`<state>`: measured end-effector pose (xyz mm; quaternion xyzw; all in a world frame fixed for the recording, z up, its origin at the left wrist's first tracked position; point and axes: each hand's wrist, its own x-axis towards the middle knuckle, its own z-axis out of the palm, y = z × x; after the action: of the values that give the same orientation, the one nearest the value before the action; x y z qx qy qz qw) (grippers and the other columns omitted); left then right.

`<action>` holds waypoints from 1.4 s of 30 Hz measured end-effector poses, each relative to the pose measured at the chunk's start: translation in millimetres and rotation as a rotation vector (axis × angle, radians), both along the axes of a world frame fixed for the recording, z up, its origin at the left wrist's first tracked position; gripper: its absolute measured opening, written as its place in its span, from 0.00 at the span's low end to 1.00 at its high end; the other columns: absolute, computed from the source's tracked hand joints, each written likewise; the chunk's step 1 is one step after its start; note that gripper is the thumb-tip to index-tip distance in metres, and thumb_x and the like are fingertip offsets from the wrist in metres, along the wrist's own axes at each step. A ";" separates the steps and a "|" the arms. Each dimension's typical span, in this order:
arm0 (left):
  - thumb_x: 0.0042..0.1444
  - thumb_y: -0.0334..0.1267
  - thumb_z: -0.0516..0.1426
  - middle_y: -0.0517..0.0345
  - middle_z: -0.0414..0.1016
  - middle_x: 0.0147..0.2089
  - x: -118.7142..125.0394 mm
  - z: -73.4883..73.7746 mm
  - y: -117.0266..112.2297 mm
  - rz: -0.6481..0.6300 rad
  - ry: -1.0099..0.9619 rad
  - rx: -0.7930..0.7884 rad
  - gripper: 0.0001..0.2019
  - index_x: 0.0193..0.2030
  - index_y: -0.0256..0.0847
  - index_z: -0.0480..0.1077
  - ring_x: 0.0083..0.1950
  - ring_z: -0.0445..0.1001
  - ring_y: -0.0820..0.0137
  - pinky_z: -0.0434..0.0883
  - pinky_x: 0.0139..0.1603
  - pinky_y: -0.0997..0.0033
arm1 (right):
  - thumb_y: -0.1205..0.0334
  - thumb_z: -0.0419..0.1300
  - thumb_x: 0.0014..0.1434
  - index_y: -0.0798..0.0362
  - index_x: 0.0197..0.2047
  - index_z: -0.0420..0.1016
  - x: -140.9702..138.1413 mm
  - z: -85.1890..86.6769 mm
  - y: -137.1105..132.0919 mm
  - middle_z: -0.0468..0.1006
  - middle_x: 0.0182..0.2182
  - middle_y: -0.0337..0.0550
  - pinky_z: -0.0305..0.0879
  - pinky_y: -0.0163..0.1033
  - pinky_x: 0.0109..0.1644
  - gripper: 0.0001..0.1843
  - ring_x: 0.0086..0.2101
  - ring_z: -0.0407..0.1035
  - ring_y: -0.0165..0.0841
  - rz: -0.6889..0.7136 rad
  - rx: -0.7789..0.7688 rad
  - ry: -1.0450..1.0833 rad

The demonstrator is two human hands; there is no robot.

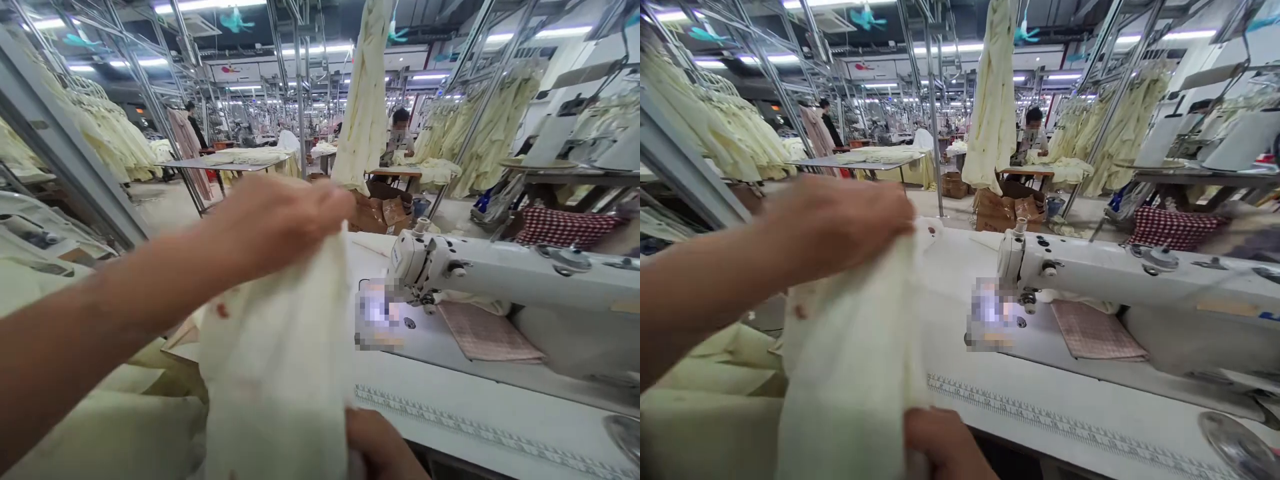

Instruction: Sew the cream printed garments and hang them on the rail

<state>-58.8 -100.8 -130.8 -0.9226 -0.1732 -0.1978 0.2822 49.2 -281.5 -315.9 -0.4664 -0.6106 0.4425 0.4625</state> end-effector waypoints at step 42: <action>0.58 0.31 0.48 0.50 0.73 0.35 141.7 -232.8 73.9 -0.050 0.040 -0.581 0.06 0.36 0.36 0.65 0.41 0.68 0.62 0.60 0.46 0.60 | 0.47 0.54 0.58 0.48 0.51 0.60 80.0 -55.2 -40.7 0.69 0.29 0.37 0.64 0.35 0.30 0.22 0.25 0.63 0.28 -0.577 -0.353 -0.145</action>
<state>82.9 -26.9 -363.6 -0.9725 -0.1942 -0.1284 0.0047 129.2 -322.2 -371.2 -0.7229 -0.3988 0.3580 0.4361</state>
